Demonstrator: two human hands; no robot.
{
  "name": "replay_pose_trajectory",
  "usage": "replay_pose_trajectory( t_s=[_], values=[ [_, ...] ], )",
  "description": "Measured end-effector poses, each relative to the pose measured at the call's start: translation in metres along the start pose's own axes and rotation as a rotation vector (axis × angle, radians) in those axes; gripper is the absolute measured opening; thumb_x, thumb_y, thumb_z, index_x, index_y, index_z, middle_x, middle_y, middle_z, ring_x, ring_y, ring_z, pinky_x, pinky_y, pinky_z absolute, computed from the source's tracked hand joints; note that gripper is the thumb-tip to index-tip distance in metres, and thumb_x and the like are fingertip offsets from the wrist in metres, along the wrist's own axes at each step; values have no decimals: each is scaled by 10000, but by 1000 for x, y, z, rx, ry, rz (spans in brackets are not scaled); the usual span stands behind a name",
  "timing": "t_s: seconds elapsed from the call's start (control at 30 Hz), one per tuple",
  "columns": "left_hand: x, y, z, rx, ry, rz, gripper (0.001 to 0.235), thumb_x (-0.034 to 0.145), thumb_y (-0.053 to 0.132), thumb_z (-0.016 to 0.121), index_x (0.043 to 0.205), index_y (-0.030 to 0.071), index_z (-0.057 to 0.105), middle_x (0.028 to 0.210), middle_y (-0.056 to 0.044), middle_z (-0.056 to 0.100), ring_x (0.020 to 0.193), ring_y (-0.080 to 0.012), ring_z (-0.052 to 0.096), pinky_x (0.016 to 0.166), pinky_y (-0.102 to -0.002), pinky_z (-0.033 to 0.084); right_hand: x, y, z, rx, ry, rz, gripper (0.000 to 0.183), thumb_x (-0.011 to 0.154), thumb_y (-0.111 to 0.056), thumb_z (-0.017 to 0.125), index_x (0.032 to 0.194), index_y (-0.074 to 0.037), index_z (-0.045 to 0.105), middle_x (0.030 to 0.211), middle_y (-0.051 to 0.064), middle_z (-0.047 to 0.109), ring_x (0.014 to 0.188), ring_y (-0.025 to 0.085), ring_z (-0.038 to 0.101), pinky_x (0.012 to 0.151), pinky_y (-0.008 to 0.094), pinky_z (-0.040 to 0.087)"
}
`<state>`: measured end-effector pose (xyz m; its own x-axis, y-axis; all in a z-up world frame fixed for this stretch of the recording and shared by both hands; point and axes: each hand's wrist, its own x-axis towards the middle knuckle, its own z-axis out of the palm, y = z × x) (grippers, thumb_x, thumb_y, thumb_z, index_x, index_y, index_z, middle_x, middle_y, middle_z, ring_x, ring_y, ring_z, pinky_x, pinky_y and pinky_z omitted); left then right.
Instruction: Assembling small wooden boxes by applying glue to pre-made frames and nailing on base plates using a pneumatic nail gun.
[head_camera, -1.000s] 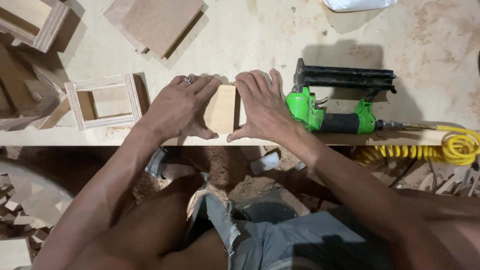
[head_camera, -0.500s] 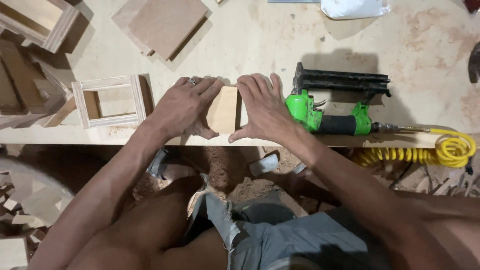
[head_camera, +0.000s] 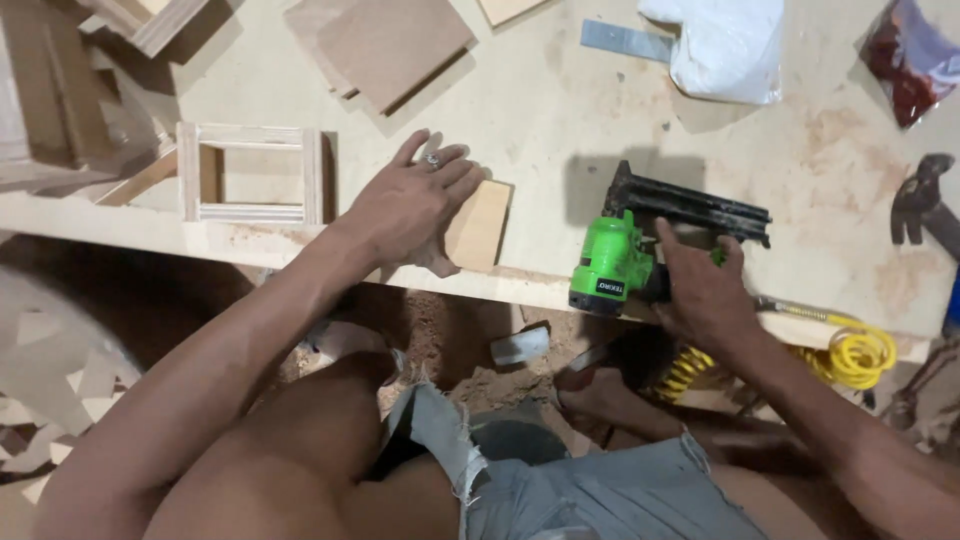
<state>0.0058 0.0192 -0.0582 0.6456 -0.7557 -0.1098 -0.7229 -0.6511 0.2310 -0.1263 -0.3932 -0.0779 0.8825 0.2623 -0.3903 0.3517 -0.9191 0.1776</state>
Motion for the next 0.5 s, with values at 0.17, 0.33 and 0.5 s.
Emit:
replay_pose_trajectory(
  t_s=[0.17,0.33,0.5],
  values=[
    [-2,0,5,10,-3,15,1036,457,670,681,1339,152,513,1332,-41,586,1397,-245,450,1209,-546,195,5,-11,-103,350,-65,139,908,713,-299,722,1522,-89,366,1243,163,642,1105,289,647,1050,514,404],
    [7,-14,22,26,-16,125,1325,496,925,727,1449,55,429,1412,-97,546,1428,-358,380,1197,-576,117,28,-24,-199,860,-336,255,469,776,-214,732,1221,-146,602,1114,151,735,874,300,782,739,386,688],
    [8,-10,13,-4,-24,119,1272,499,874,788,1410,56,446,1379,-142,561,1423,-374,384,1197,-591,134,68,-64,-252,499,-381,-116,326,855,-433,542,1047,-188,641,590,62,720,512,180,773,550,314,685]
  ],
)
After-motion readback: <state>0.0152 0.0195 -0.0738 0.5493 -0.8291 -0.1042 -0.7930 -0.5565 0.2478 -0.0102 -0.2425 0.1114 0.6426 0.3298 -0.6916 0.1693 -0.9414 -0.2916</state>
